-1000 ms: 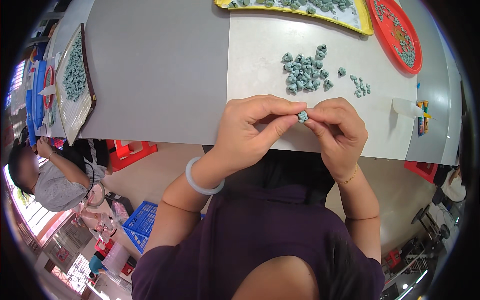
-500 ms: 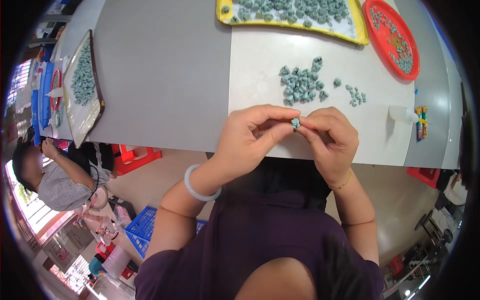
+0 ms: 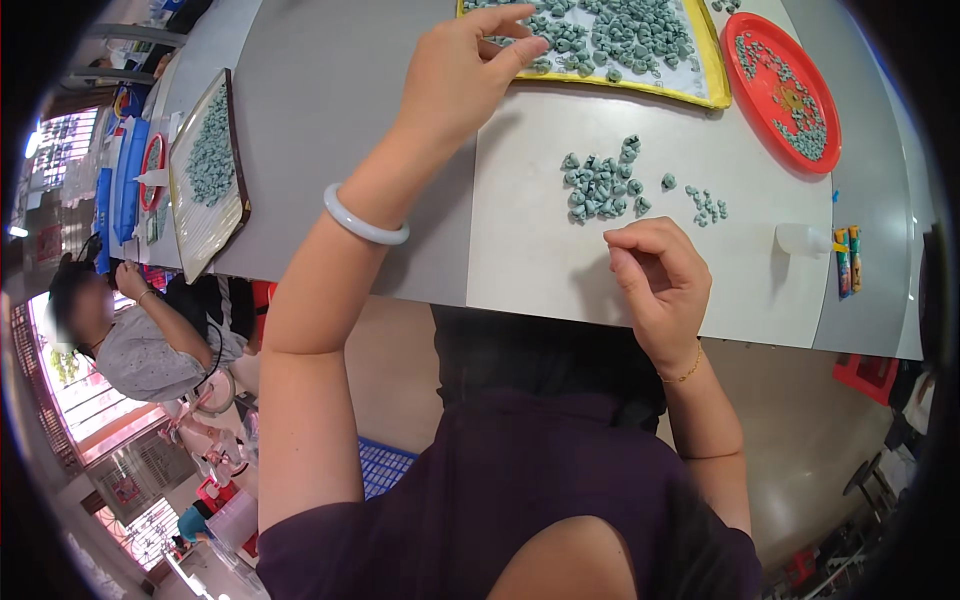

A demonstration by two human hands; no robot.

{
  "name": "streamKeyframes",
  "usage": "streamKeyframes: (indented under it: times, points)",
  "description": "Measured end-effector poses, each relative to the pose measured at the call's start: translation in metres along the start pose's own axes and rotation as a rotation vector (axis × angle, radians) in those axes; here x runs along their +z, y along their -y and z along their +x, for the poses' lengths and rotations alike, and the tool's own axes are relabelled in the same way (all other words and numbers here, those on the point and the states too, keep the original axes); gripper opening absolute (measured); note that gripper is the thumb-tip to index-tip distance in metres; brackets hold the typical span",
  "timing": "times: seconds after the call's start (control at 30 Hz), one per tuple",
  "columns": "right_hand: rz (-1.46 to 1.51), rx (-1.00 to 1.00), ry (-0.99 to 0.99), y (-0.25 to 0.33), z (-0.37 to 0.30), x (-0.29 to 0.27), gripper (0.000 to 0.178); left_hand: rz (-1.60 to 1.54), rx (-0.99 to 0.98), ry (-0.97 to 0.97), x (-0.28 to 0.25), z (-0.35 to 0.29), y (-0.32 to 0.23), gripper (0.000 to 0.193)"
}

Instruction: The person moves a small fan off the desk, applies glue to miniature pieces using a squeeze bottle, and attaches small parts to the pieces by hand.

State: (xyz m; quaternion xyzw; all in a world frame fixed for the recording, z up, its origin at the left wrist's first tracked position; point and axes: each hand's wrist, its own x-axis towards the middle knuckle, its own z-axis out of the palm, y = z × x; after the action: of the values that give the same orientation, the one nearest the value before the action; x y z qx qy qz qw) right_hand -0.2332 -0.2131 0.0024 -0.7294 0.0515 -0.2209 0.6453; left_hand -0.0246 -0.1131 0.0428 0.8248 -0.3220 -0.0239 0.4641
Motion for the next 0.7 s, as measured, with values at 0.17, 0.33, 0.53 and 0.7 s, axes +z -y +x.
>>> streamKeyframes:
  times: [0.17, 0.33, 0.53, 0.7]
  points:
    - [-0.025, 0.009, 0.019, 0.000, 0.000, -0.001, 0.016, 0.058, 0.260, 0.217, 0.003, -0.029, 0.006, 0.022]
    - [-0.043, 0.006, 0.042, 0.002, 0.000, 0.001, 0.015, 0.109, 0.504, 0.394, 0.011, -0.045, 0.004, 0.026]
    - [-0.192, -0.171, -0.036, 0.005, -0.015, -0.015, 0.023, 0.178, 0.468, 0.353, 0.007, -0.054, 0.003, 0.022]
    - [-0.558, -0.484, -0.681, -0.007, -0.034, -0.081, 0.058, -0.108, 0.068, 0.337, -0.015, -0.091, -0.012, 0.012]
